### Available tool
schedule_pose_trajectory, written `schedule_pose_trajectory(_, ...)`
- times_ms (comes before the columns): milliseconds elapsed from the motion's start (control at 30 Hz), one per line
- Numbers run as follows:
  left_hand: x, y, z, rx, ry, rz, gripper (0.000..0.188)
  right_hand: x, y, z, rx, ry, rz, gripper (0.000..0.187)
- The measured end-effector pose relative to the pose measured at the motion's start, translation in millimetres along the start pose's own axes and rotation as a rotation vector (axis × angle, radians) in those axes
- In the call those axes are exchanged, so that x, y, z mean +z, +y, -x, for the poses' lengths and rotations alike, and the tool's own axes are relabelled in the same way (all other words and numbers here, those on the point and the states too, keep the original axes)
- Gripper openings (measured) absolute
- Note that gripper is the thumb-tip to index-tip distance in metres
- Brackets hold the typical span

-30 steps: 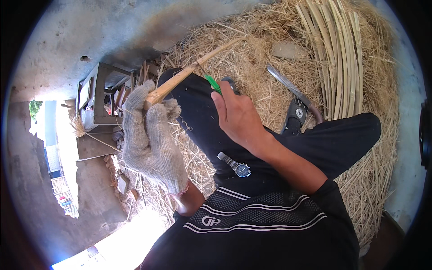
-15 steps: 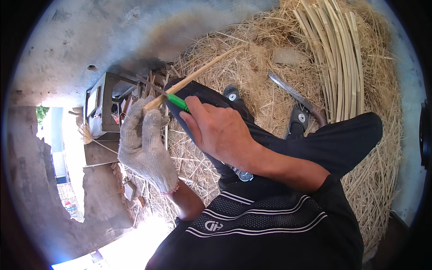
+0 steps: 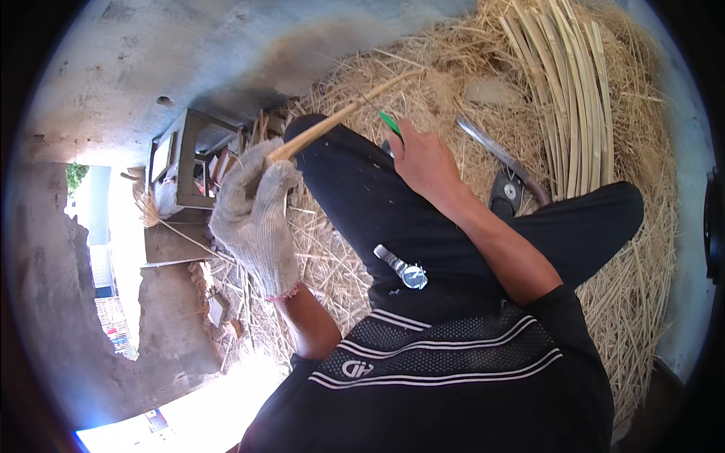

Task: The person sits cross-legged on a straw-covered floor and uses a green-handled knife to shave the surface of a long bamboo stick. They hold the stick with a gloved left hand and repeatedly scrape the blade along its length to remove the outer layer, producing thin wood shavings.

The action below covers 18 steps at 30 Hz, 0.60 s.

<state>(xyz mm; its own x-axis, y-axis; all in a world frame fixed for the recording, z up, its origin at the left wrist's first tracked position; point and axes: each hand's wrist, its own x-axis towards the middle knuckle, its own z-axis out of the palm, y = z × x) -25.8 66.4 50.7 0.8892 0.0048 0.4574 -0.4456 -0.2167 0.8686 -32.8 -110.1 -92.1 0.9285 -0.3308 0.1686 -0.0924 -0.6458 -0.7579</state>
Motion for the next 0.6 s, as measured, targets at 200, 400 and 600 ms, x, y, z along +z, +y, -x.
schedule_pose_trajectory(200, 8.9, 5.4, 5.9, 0.070, -0.051, -0.035, 0.026, -25.7, -53.6, 22.6, -0.257, 0.080, -0.256, 0.023)
schedule_pose_trajectory(400, -1.5, -3.3, -2.2, 0.000, 0.033, -0.021, 0.030, -26.7, -77.2, 23.2, -0.235, 0.101, -0.176, 0.022)
schedule_pose_trajectory(600, -5.9, -4.3, 3.1, 0.054, 0.022, -0.100, 0.027, -4.8, -65.7, 21.9, -0.134, 0.076, -0.101, 0.023)
